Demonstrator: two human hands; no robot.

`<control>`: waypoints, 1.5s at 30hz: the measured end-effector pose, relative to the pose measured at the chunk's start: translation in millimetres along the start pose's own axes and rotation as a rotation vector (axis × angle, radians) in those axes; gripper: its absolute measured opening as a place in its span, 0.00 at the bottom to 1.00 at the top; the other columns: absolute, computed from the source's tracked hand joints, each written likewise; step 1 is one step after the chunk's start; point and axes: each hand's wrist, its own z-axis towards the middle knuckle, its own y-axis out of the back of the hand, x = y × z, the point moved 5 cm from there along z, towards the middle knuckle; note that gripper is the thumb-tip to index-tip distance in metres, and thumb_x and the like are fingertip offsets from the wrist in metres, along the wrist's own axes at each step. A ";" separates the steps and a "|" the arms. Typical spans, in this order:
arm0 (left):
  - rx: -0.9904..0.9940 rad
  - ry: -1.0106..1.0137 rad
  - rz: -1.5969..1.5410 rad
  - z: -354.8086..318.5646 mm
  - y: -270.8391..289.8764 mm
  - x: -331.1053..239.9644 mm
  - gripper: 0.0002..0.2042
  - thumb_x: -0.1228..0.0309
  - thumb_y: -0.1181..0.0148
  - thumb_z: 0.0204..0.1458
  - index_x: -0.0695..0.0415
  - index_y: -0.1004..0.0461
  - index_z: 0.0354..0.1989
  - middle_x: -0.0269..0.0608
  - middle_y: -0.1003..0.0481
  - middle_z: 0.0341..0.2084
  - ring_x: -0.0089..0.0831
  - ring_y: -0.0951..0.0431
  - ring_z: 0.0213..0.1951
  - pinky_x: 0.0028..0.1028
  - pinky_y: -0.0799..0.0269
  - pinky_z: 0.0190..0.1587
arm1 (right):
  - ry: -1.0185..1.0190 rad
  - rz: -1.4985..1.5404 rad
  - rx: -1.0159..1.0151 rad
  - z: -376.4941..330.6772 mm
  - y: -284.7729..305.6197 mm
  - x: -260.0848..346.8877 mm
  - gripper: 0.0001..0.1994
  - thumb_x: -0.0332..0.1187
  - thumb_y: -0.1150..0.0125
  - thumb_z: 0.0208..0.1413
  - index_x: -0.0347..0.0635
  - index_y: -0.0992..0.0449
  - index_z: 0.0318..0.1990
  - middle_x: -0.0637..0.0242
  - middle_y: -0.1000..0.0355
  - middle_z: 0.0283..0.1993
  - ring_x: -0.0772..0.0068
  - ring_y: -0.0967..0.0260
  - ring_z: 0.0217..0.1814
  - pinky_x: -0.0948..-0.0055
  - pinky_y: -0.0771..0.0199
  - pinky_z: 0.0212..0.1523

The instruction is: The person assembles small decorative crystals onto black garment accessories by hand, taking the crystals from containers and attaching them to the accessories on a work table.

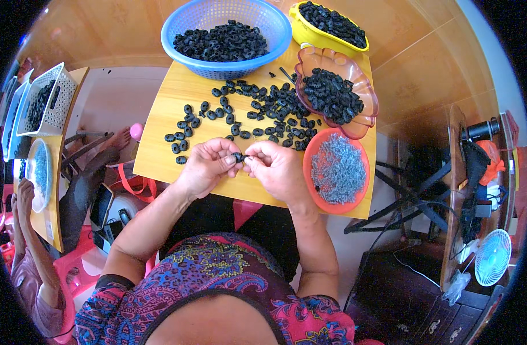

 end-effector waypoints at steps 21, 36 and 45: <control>-0.043 -0.081 0.593 -6.5 -3.5 -13.9 0.03 0.81 0.44 0.52 0.64 0.27 0.34 0.32 0.27 0.24 0.15 0.32 0.24 0.17 0.35 0.27 | -0.013 0.186 0.352 14.6 2.8 -4.5 0.05 0.20 0.41 0.52 0.30 0.28 0.36 0.65 0.28 0.28 0.75 0.26 0.30 0.78 0.25 0.32; -0.037 -0.097 0.614 -0.8 -4.5 -7.5 0.07 0.81 0.45 0.53 0.65 0.27 0.40 0.33 0.27 0.28 0.16 0.32 0.28 0.17 0.34 0.31 | -0.014 -0.004 0.179 14.2 5.1 -11.1 0.04 0.20 0.43 0.52 0.31 0.28 0.35 0.64 0.28 0.26 0.76 0.28 0.26 0.79 0.26 0.28; -0.442 -0.667 1.318 4.9 18.9 -54.6 0.12 0.79 0.39 0.41 0.63 0.25 0.37 0.43 0.27 0.31 0.39 0.28 0.33 0.33 0.32 0.39 | 0.124 -0.288 -0.564 55.9 163.7 19.6 0.12 0.28 0.41 0.54 0.28 0.28 0.42 0.66 0.28 0.29 0.83 0.33 0.25 0.83 0.31 0.27</control>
